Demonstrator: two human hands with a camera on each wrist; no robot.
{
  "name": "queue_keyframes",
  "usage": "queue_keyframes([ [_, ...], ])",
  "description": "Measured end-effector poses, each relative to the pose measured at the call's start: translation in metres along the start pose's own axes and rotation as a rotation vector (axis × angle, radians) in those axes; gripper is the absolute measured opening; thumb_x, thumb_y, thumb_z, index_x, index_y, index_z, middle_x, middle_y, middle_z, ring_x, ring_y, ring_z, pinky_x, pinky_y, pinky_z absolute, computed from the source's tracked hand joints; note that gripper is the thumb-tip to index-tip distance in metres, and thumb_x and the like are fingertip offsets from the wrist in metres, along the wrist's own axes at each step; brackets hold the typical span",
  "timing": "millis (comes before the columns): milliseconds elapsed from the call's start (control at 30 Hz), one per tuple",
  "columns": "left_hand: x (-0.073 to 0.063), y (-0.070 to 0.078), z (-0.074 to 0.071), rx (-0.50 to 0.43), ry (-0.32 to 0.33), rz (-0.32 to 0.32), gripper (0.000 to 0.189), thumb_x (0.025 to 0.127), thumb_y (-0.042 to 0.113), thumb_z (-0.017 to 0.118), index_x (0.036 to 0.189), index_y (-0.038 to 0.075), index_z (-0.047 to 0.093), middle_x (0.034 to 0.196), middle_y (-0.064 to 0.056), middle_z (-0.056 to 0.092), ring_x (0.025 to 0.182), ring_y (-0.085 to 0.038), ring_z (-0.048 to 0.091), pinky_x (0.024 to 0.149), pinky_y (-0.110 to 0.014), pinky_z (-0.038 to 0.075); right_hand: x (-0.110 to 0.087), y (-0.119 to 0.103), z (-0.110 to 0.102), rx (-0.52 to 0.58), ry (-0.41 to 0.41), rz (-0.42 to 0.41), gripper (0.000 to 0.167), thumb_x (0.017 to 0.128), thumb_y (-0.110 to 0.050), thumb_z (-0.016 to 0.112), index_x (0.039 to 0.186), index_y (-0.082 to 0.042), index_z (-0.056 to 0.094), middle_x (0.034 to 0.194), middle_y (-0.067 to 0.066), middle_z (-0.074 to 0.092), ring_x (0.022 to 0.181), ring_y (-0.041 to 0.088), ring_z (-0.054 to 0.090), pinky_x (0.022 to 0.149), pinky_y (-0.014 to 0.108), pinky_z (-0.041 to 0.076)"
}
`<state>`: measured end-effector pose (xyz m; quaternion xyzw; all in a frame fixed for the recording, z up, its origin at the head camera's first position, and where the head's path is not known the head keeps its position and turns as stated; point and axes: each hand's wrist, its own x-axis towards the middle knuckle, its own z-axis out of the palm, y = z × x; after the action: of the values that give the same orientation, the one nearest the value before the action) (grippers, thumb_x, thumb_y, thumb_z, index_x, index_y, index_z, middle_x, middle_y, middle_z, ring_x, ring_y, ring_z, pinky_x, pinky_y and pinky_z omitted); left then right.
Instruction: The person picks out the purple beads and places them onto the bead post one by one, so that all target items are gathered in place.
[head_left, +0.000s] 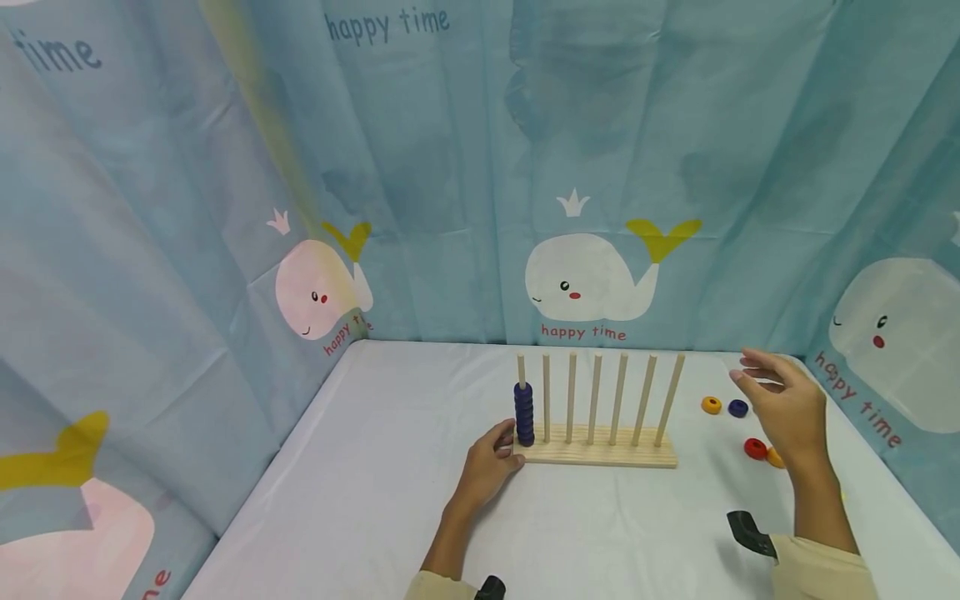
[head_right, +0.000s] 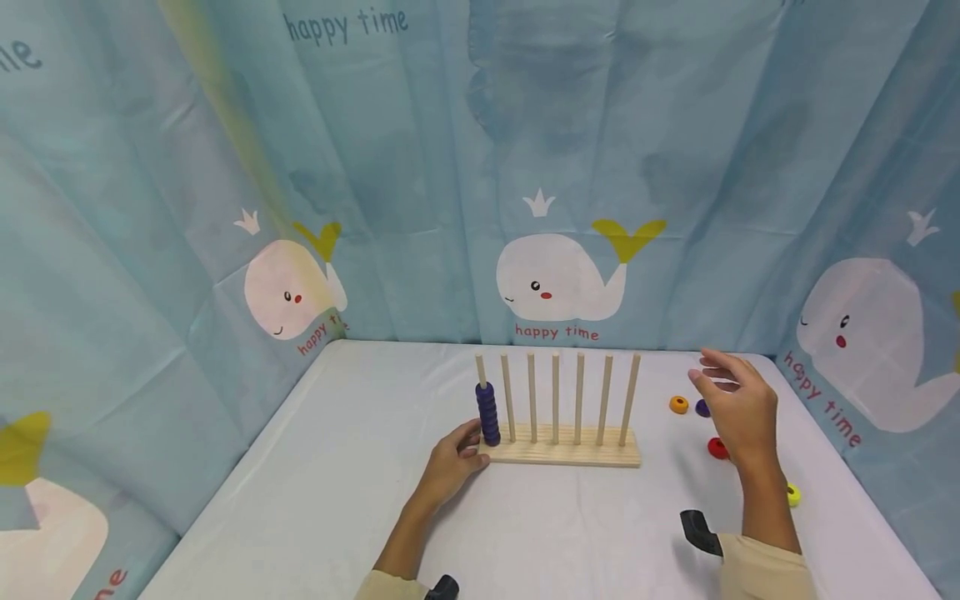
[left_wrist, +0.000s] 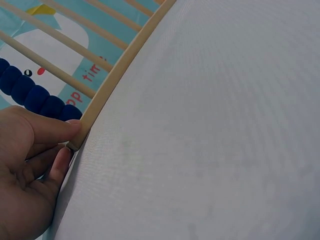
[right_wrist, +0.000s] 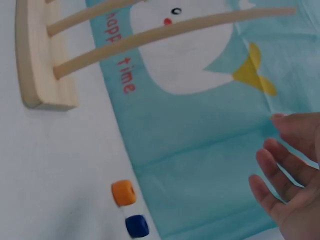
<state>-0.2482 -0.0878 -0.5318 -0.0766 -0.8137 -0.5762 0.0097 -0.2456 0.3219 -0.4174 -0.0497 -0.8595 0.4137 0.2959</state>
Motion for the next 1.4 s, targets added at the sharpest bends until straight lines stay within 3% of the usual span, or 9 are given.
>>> queue_keyframes([
  [100,0.001,-0.001,0.001,0.002,0.003,0.001,0.062,0.084,0.008,0.073,0.141,0.010,0.050,0.129,-0.012,0.058,0.114,-0.023,0.059,0.093,-0.031,0.051,0.000,0.009,0.001,-0.020,-0.029,0.045,0.048,0.095,-0.037,0.060,0.137,-0.012,0.056,0.126,0.013,0.061,0.111,0.029,0.057,0.075,0.002,0.044],
  [267,0.001,-0.002,0.001,-0.002,0.003,0.000,0.062,0.084,0.008,0.073,0.141,0.012,0.050,0.130,-0.011,0.058,0.115,-0.022,0.058,0.094,-0.030,0.051,0.001,0.022,0.003,-0.060,-0.097,0.114,0.056,0.096,-0.042,0.057,0.142,-0.011,0.050,0.132,0.016,0.057,0.117,0.038,0.054,0.086,0.031,0.055],
  [333,0.001,-0.002,0.001,-0.004,0.005,0.002,0.062,0.084,0.008,0.073,0.141,0.012,0.051,0.130,-0.010,0.058,0.115,-0.022,0.058,0.094,-0.030,0.051,0.001,0.027,0.005,-0.069,-0.117,0.133,0.058,0.096,-0.043,0.057,0.143,-0.009,0.048,0.133,0.017,0.057,0.118,0.038,0.053,0.091,0.046,0.052],
  [500,0.001,-0.002,0.001,-0.002,0.009,0.007,0.061,0.084,0.008,0.073,0.141,0.011,0.051,0.130,-0.011,0.058,0.114,-0.022,0.058,0.093,-0.030,0.051,0.001,0.042,0.010,-0.044,-0.161,0.165,0.062,0.096,-0.044,0.057,0.144,-0.006,0.045,0.135,0.022,0.053,0.122,0.043,0.048,0.094,0.064,0.043],
  [1000,0.000,-0.001,0.002,0.006,0.007,-0.001,0.062,0.085,0.007,0.072,0.142,0.011,0.049,0.132,-0.009,0.057,0.116,-0.021,0.058,0.094,-0.027,0.050,-0.001,0.074,0.017,-0.066,-0.295,0.247,0.073,0.095,-0.045,0.058,0.150,-0.003,0.032,0.142,0.030,0.042,0.130,0.052,0.036,0.097,0.071,0.033],
  [1400,-0.001,0.002,0.003,0.014,0.023,-0.014,0.063,0.083,0.004,0.073,0.141,0.012,0.050,0.125,-0.006,0.060,0.112,-0.016,0.058,0.091,-0.023,0.050,-0.003,0.086,0.018,-0.085,-0.380,0.289,0.078,0.095,-0.050,0.054,0.153,-0.005,0.026,0.147,0.033,0.032,0.131,0.057,0.027,0.092,0.074,0.034],
])
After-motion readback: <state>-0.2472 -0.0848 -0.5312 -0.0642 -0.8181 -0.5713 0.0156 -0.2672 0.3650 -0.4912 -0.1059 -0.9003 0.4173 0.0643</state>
